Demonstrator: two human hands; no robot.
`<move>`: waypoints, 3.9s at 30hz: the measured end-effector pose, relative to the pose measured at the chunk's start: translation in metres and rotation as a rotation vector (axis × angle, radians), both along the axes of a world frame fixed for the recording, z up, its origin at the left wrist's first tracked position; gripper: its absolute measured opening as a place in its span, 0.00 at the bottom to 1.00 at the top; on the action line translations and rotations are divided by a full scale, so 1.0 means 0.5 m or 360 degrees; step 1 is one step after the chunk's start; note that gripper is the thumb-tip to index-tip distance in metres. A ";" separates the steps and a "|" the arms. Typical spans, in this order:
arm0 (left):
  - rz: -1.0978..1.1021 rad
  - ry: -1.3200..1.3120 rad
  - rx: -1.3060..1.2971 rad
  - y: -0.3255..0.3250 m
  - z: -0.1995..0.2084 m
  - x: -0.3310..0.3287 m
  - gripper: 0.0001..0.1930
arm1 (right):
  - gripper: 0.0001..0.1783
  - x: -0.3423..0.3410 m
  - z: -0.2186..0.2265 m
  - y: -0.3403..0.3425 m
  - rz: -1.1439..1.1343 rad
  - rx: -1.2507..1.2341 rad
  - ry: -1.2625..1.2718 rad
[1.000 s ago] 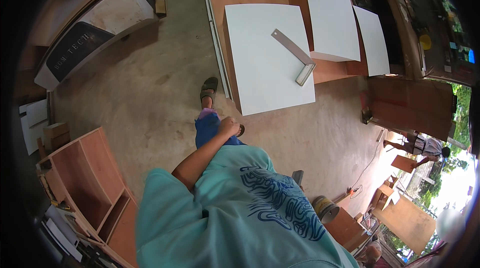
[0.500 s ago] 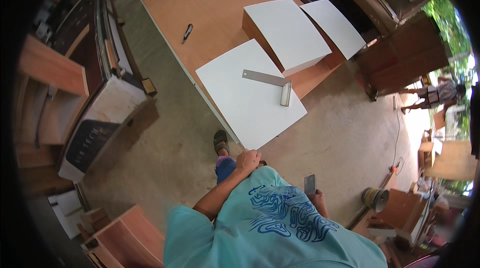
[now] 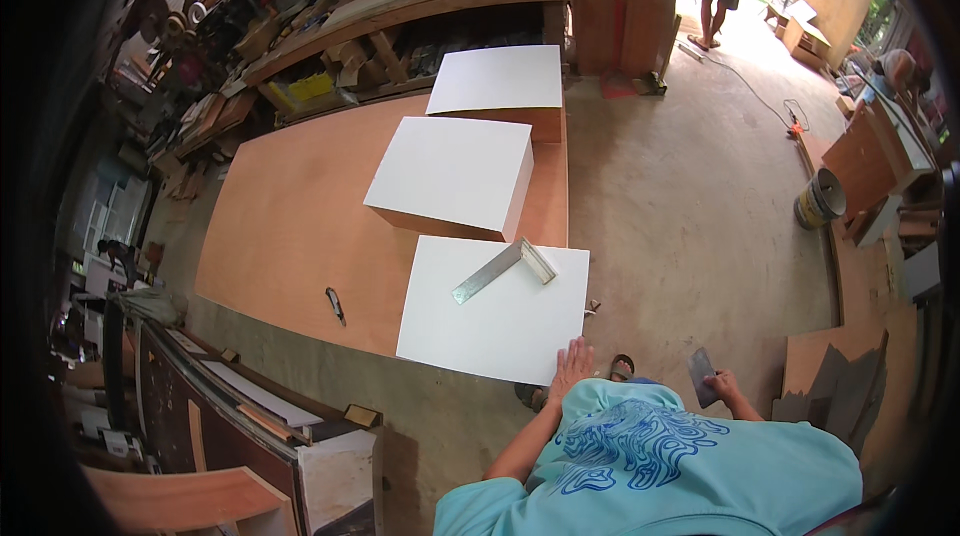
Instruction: The person smooths a white panel with a sanding block, then flips it to apply adhesive to the edges using a red spreader. They continue spreading adhesive along the edges of the panel in a workshop setting.
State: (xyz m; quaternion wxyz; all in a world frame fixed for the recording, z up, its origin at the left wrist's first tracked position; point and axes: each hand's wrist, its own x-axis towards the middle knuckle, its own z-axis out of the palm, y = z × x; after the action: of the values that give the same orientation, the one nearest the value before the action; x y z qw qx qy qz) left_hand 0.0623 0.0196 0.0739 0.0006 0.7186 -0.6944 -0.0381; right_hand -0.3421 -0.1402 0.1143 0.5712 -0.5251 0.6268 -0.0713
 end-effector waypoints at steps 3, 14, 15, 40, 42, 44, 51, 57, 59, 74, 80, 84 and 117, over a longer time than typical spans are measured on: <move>0.0381 0.0303 0.0406 -0.021 0.050 0.053 0.47 | 0.22 -0.006 -0.033 0.052 -0.0171 0.0013 0.0256; 0.0362 0.0416 0.0191 -0.008 0.026 0.049 0.41 | 0.20 0.304 0.155 0.091 -0.0584 0.0531 -0.0882; 0.0296 0.0387 0.0119 -0.001 0.019 0.063 0.42 | 0.20 0.337 0.163 0.082 -0.0567 0.0518 -0.0920; 0.0227 0.0135 0.0030 -0.454 0.006 0.213 0.35 | 0.22 0.257 0.052 -0.014 -0.0695 0.0746 -0.0797; 0.0328 0.0148 0.0140 -0.491 0.004 0.223 0.29 | 0.22 0.251 0.045 -0.079 -0.0590 0.0729 -0.0751; 0.0412 0.0146 0.0302 -0.515 0.008 0.214 0.23 | 0.23 0.258 0.047 -0.144 -0.0478 0.0715 -0.0732; 0.0428 0.0291 -0.0005 -0.494 0.010 0.186 0.12 | 0.25 0.389 0.057 -0.339 -0.0251 0.0675 -0.0676; 0.0428 0.0365 0.0004 -0.467 0.014 0.145 0.15 | 0.27 0.497 0.055 -0.396 0.0001 0.0735 -0.0612; 0.0428 0.0416 0.0089 -0.454 0.033 0.125 0.16 | 0.27 0.534 0.049 -0.391 0.0101 0.0735 -0.0591; 0.0291 0.0647 0.0341 -0.311 0.033 -0.013 0.18 | 0.25 0.747 -0.016 -0.289 0.0411 0.0934 -0.0708; 0.0179 0.0630 0.0298 -0.276 0.025 -0.040 0.20 | 0.26 0.679 -0.021 -0.262 -0.0120 0.1362 -0.0974; 0.0210 0.0635 0.0246 -0.235 0.064 -0.047 0.28 | 0.27 0.641 -0.069 -0.278 -0.0190 0.1538 -0.1110; 0.3048 0.3037 -0.0106 0.405 -0.012 0.005 0.43 | 0.36 0.536 -0.020 -0.087 0.1416 0.0148 -0.0512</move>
State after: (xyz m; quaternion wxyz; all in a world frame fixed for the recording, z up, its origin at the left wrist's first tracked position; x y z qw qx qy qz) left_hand 0.0648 0.2223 0.0681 0.5221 0.6095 0.3457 -0.4862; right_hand -0.0740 -0.1836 0.1042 0.6590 -0.6988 0.2470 0.1280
